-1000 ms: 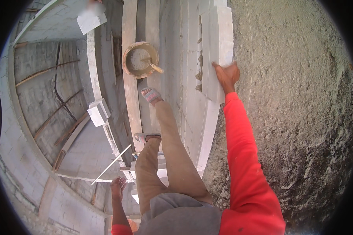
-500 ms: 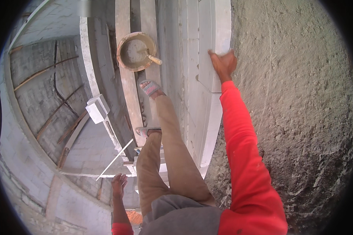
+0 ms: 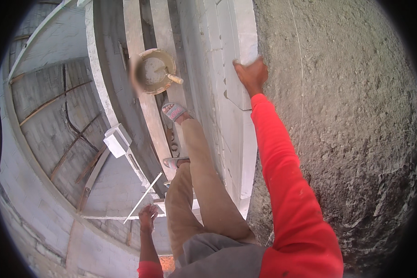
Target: The person measures a wall section, cuts a white tile with a hand saw, applies mortar with a trowel, and places the tile onto the wall. The person repeats the process with additional tiles.
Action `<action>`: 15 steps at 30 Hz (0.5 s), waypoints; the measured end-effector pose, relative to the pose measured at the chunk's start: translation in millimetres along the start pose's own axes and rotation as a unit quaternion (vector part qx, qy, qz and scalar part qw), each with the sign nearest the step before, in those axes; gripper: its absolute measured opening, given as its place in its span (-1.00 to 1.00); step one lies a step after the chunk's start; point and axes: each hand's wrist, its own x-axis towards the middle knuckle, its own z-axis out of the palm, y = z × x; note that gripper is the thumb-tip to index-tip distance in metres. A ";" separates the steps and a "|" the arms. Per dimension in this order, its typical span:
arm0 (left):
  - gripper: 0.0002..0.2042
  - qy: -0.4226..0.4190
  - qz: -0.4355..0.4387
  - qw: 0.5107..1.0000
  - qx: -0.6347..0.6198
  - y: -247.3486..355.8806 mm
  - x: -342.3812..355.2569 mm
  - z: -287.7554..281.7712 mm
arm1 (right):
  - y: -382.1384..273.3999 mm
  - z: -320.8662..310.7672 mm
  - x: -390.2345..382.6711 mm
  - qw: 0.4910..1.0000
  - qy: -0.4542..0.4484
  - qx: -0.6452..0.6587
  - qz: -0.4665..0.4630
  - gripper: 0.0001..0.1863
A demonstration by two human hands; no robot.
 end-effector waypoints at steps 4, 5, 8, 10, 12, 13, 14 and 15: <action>-0.64 -0.019 0.004 1.000 -0.006 8.7 -2.2 6.5 | -2.0 -2.8 -0.9 1.000 -0.002 -0.007 0.004 -0.05; -0.67 -0.019 0.005 1.000 -0.015 9.9 -2.5 7.5 | -2.6 -3.6 -1.6 1.000 -0.011 -0.006 0.009 -0.05; -0.69 -0.017 0.020 1.000 -0.012 13.2 -1.9 7.8 | -5.2 -6.9 -2.4 0.999 -0.026 0.000 0.026 -0.06; -0.72 -0.022 0.033 0.999 -0.005 16.2 0.3 8.6 | -6.5 -8.1 -2.9 0.999 -0.023 -0.001 0.027 -0.07; -0.73 -0.010 0.014 1.000 -0.004 19.5 2.6 9.7 | -7.3 -8.7 -3.2 0.999 -0.030 0.000 0.034 -0.06; -0.74 -0.013 0.022 1.000 -0.003 20.7 2.7 10.1 | -7.8 -9.1 -3.0 0.999 -0.038 0.003 0.039 -0.06; -0.73 -0.025 0.037 0.999 0.007 22.4 3.7 11.2 | -7.7 -9.0 -3.0 0.998 -0.039 0.004 0.045 -0.06; -0.72 -0.027 0.036 0.999 0.010 23.2 3.3 11.8 | -8.0 -9.5 -2.5 0.998 -0.038 0.004 0.042 -0.06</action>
